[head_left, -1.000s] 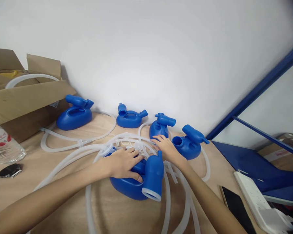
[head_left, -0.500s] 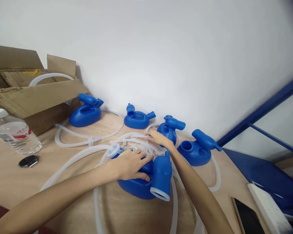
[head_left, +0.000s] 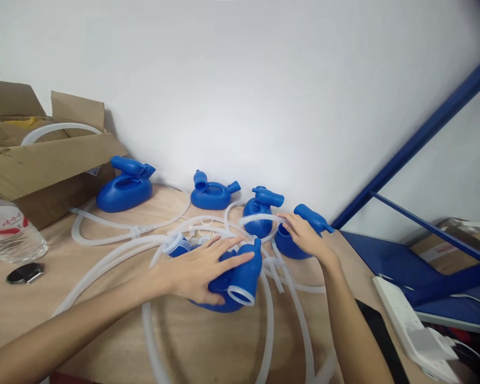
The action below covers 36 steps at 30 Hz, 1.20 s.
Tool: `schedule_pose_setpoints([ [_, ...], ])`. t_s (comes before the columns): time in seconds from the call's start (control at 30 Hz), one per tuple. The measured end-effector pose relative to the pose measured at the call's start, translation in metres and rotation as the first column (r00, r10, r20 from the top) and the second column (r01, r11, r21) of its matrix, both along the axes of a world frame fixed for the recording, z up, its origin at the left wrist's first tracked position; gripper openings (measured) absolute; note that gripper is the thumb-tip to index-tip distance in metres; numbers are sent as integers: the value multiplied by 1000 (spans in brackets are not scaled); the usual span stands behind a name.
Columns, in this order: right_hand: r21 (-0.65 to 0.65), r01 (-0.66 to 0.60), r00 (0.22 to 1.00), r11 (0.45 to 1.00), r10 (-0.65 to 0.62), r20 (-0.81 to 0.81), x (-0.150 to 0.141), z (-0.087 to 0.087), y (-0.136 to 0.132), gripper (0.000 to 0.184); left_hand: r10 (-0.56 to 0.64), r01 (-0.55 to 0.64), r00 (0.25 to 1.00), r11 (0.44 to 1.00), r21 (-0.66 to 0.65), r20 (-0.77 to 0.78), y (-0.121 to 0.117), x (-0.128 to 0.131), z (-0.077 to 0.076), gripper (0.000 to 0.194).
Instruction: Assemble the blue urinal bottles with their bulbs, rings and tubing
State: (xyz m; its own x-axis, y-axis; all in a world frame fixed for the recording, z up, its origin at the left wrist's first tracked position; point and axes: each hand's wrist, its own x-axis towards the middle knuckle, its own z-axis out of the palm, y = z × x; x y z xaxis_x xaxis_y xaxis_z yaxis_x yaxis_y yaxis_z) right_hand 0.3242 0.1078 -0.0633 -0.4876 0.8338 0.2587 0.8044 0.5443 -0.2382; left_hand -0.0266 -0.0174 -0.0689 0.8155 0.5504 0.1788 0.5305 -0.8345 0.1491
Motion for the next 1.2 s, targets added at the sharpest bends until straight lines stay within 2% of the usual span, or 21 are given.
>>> schedule_pose_setpoints([
  [0.1,122,84,996,989,-84,-5,8,-16,-2,42,-13,11,999,999,42,38,-11,15,-2,98],
  [0.27,285,242,969,927,-245,-27,4,-35,-2,42,67,-72,997,992,106,48,-16,39,-20,71],
  [0.47,225,292,949,930,-252,-191,1,-40,-4,44,74,-94,991,977,191,108,-13,31,-31,68],
  [0.67,227,282,955,932,-250,-158,3,-38,-7,43,15,-72,978,961,266,207,-11,20,-39,60],
  [0.87,230,256,964,939,-230,-133,-5,-37,-8,43,26,-68,987,961,268,158,-12,18,-43,59],
  [1.2,190,201,950,961,-143,-278,0,-39,-4,44,3,-50,985,964,262,175,-11,16,-43,59],
])
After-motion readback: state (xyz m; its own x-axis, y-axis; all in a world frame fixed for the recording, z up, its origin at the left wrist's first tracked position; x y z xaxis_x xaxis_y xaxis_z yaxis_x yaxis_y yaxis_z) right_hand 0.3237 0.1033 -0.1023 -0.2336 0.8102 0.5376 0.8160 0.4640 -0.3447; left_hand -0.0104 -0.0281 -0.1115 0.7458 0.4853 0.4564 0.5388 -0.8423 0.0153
